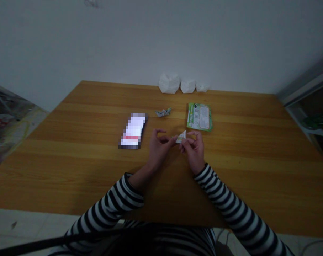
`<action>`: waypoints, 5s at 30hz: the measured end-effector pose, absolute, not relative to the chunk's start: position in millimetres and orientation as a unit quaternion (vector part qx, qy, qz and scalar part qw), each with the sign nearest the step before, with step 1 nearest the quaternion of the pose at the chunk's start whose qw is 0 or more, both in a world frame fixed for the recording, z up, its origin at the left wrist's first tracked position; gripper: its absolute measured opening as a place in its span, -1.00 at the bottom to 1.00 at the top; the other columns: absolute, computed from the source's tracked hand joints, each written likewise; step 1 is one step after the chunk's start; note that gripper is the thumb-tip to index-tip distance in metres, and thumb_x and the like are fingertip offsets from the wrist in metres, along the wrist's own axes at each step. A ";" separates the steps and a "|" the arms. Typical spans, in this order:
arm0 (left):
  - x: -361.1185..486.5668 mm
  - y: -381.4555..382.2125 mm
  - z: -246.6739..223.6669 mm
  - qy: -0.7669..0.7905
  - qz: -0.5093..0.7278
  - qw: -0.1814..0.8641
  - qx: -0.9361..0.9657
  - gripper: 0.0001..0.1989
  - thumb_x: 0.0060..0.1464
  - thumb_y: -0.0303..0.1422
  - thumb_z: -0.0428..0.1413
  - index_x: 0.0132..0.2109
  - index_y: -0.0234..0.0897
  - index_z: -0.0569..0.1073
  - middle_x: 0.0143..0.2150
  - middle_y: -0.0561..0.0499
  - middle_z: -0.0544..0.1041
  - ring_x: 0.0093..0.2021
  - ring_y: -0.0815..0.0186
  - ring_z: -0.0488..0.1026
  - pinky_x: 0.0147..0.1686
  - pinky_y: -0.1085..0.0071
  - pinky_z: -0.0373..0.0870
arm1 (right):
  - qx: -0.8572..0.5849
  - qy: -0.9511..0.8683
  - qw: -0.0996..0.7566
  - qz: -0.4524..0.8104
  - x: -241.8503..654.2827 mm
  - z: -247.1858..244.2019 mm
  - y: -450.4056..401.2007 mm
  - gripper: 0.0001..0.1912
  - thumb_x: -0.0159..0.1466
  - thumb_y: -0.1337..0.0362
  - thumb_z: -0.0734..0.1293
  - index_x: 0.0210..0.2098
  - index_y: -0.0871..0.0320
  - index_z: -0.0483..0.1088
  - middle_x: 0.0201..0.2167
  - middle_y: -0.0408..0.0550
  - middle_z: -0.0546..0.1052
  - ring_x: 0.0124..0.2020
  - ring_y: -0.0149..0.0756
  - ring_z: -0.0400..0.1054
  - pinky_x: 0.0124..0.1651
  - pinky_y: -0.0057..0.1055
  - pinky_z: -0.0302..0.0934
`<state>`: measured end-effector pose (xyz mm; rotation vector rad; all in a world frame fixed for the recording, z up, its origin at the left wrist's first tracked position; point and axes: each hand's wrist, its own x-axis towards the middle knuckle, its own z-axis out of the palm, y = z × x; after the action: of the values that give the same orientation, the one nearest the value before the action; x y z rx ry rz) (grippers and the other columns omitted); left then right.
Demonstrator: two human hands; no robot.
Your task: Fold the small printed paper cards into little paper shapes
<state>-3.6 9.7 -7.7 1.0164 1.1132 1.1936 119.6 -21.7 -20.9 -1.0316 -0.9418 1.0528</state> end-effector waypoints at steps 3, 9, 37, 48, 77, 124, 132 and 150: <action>-3.4 9.6 -9.9 0.457 0.507 0.554 0.476 -0.47 -0.09 -0.22 0.33 -0.14 -0.17 0.16 -0.56 0.25 0.42 -0.54 0.41 0.45 -0.42 0.49 0.41 | -0.464 -0.436 0.634 0.439 118.9 -23.3 -21.8 -0.76 0.28 0.19 0.32 -0.19 0.02 0.13 -0.62 -0.36 0.38 -0.63 -0.46 0.23 -0.53 -0.51 0.12; -3.5 10.4 -12.0 0.431 0.508 0.543 0.511 -0.54 -0.02 -0.31 0.28 -0.13 -0.17 0.14 -0.52 0.25 0.38 -0.50 0.44 0.42 -0.43 0.52 0.35 | -0.466 -0.460 0.615 0.440 120.2 -21.7 -21.0 -0.76 0.30 0.17 0.30 -0.13 0.00 0.14 -0.62 -0.37 0.31 -0.65 -0.46 0.16 -0.55 -0.52 0.06; -13.8 22.2 -16.4 0.381 0.434 0.704 0.414 -0.64 0.10 -0.07 0.18 -0.27 -0.31 0.62 -0.22 -0.11 0.61 -0.18 0.24 0.53 -0.16 0.37 0.43 | -0.479 -0.639 0.523 0.297 153.1 -10.9 -13.9 -0.79 0.22 0.21 0.43 -0.14 0.04 0.50 -0.22 -0.06 0.51 -0.20 -0.23 0.37 -0.14 -0.27 0.28; -6.0 13.3 -15.1 0.412 0.435 0.621 0.506 -0.60 0.16 0.00 0.08 -0.24 -0.30 0.42 -0.62 0.13 0.41 -0.71 0.42 0.32 -0.72 0.53 0.24 | -0.472 -0.533 0.539 0.450 132.3 -23.8 -20.2 -0.71 0.23 0.20 0.40 -0.05 0.07 0.42 -0.53 -0.23 0.48 -0.50 -0.39 0.39 -0.37 -0.42 0.30; -6.6 6.9 3.3 0.437 0.525 0.522 0.511 -0.88 -0.12 -0.34 0.37 -0.43 -0.27 0.60 -0.42 0.00 0.65 -0.39 0.29 0.58 -0.28 0.38 0.54 | -0.497 -0.514 0.632 0.298 139.0 -18.8 -20.3 -0.85 0.14 0.23 0.50 -0.49 0.11 0.49 -0.51 -0.14 0.58 -0.44 -0.32 0.47 -0.33 -0.36 0.36; -6.8 19.1 -13.0 0.378 0.469 0.700 0.384 -0.60 0.06 -0.01 0.20 -0.33 -0.32 0.51 -0.52 0.07 0.43 -0.55 0.46 0.33 -0.53 0.52 0.27 | -0.481 -0.565 0.574 0.346 134.8 -22.7 -15.9 -0.90 0.18 0.18 0.46 -0.35 0.07 0.53 -0.24 -0.05 0.51 -0.14 -0.22 0.41 -0.08 -0.26 0.33; -1.9 15.6 -15.1 0.375 0.461 0.672 0.442 -0.61 0.09 -0.01 0.18 -0.22 -0.29 0.56 -0.36 0.01 0.52 -0.40 0.39 0.41 -0.37 0.47 0.36 | -0.523 -0.551 0.604 0.243 132.1 -22.0 -22.7 -0.85 0.22 0.24 0.41 -0.44 0.09 0.38 -0.48 -0.17 0.40 -0.44 -0.34 0.28 -0.35 -0.38 0.23; 0.0 9.2 -15.2 0.410 0.481 0.569 0.526 -0.68 0.12 -0.11 0.17 -0.38 -0.28 0.59 -0.49 0.02 0.44 -0.46 0.36 0.32 -0.43 0.41 0.29 | -0.431 -0.324 0.607 0.583 128.1 -25.7 -16.2 -0.61 0.09 0.20 0.49 -0.07 0.08 0.52 -0.25 -0.07 0.62 -0.41 -0.38 0.41 -0.47 -0.51 0.27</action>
<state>0.0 9.2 -15.2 1.2363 0.9620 1.1304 128.1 -16.2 -25.7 -0.9967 -0.7481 1.3484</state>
